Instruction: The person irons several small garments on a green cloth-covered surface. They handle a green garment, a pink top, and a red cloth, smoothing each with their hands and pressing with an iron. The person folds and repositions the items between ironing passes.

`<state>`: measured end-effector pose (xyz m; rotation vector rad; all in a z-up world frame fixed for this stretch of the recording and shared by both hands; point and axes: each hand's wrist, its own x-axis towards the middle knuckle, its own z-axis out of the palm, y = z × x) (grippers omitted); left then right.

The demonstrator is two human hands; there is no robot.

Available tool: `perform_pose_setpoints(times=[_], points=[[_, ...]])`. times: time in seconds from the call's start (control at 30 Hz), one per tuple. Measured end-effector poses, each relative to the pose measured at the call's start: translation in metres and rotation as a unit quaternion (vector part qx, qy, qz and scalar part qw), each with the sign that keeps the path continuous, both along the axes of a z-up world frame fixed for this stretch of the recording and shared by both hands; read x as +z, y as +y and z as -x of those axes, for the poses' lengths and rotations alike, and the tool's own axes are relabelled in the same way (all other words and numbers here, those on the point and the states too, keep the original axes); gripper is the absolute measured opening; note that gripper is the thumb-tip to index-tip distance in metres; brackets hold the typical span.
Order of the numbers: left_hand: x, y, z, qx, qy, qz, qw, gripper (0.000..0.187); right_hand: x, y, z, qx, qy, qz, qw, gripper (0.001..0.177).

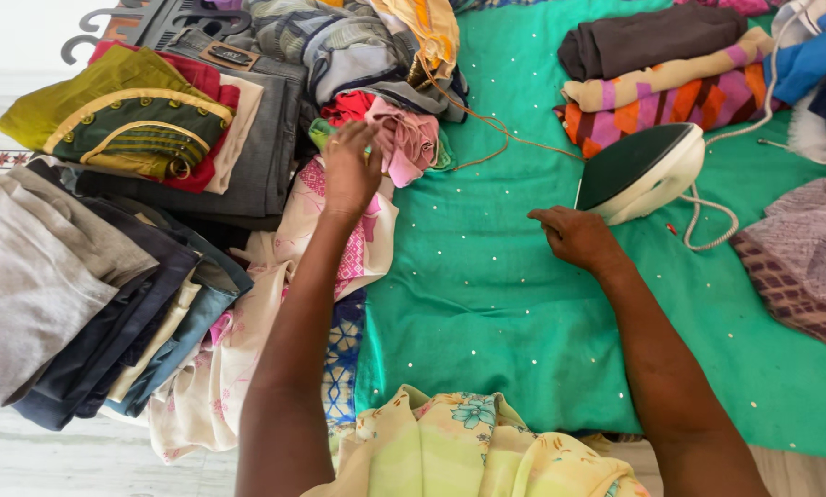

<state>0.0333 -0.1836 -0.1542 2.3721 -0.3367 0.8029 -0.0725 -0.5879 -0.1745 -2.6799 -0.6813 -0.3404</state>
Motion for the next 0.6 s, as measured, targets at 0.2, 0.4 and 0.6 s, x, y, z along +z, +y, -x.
perform_pose_setpoints(times=[0.2, 0.4, 0.6], points=[[0.105, -0.019, 0.060, -0.087, -0.122, 0.126, 0.980, 0.020, 0.003, 0.009, 0.007, 0.017, -0.028, -0.046, 0.998, 0.028], [0.157, -0.057, 0.100, -0.119, -0.125, 0.148, 0.974, 0.014, 0.004, 0.042, 0.019, 0.034, 0.275, -0.162, 0.947, 0.034], [0.189, -0.084, 0.120, -0.147, -0.171, 0.112, 0.968, 0.012, -0.023, 0.065, 0.032, 0.077, 0.286, -0.008, 0.955, 0.057]])
